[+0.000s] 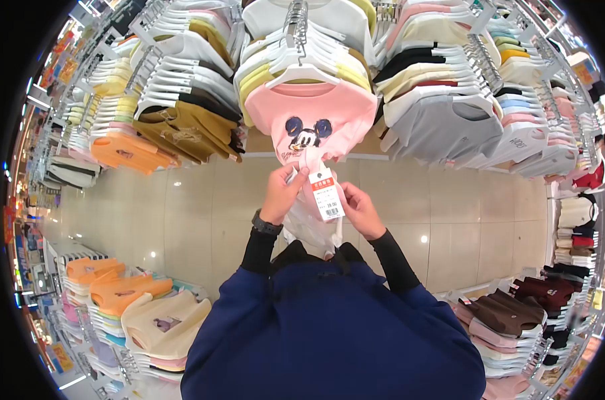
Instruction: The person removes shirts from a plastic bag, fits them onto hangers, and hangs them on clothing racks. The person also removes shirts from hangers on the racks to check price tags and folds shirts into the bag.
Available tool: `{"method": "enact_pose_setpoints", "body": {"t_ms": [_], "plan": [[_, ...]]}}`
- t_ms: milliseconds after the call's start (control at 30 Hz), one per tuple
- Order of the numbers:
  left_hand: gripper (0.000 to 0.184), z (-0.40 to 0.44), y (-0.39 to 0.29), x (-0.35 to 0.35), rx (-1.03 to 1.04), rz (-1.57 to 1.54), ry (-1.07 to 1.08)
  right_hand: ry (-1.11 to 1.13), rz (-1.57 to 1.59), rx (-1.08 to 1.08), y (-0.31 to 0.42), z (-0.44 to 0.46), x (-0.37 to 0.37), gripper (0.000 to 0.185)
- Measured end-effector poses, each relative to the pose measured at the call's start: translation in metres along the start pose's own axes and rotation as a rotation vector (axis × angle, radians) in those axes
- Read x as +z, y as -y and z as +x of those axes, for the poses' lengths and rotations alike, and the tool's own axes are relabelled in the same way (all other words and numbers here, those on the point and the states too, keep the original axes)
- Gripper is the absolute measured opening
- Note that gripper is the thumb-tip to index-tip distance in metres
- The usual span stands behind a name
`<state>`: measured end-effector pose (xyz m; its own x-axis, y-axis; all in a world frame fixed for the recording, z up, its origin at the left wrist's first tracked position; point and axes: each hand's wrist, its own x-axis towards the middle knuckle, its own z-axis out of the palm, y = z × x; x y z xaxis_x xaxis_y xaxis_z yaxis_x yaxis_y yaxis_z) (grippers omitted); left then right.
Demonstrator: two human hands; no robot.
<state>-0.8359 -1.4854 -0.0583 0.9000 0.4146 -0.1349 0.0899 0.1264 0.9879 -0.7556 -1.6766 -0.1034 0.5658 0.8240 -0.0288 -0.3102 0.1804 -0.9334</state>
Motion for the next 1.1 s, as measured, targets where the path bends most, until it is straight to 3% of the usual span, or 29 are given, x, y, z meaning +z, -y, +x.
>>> {"method": "enact_pose_setpoints", "body": {"t_ms": [67,300,400,500,633,800,900,1100], "plan": [[0.021,-0.003,-0.003,-0.003,0.032,-0.008,-0.034,-0.019,0.014,-0.022,0.003,0.0,0.002,0.013],[0.022,-0.012,0.002,-0.011,0.074,0.099,-0.129,-0.079,0.151,0.08,0.004,-0.006,0.007,0.011],[0.022,-0.012,0.015,-0.015,0.037,0.132,-0.135,-0.083,0.245,0.099,0.012,-0.009,0.01,0.013],[0.021,-0.011,0.029,-0.02,-0.062,-0.023,-0.119,-0.084,0.36,0.118,0.005,-0.011,0.005,0.013],[0.018,-0.016,0.022,-0.005,0.072,-0.017,-0.114,-0.111,0.483,0.075,0.013,-0.012,0.007,0.012],[0.037,-0.036,0.032,0.035,0.33,0.106,-0.125,-0.083,0.508,0.032,0.013,-0.008,0.0,0.012],[0.05,-0.046,0.032,0.048,0.251,0.211,-0.045,-0.194,0.432,0.049,0.015,-0.009,0.007,0.011],[0.025,-0.042,0.037,0.04,0.29,0.354,-0.075,-0.169,0.389,0.019,-0.005,-0.01,-0.002,0.009]]}}
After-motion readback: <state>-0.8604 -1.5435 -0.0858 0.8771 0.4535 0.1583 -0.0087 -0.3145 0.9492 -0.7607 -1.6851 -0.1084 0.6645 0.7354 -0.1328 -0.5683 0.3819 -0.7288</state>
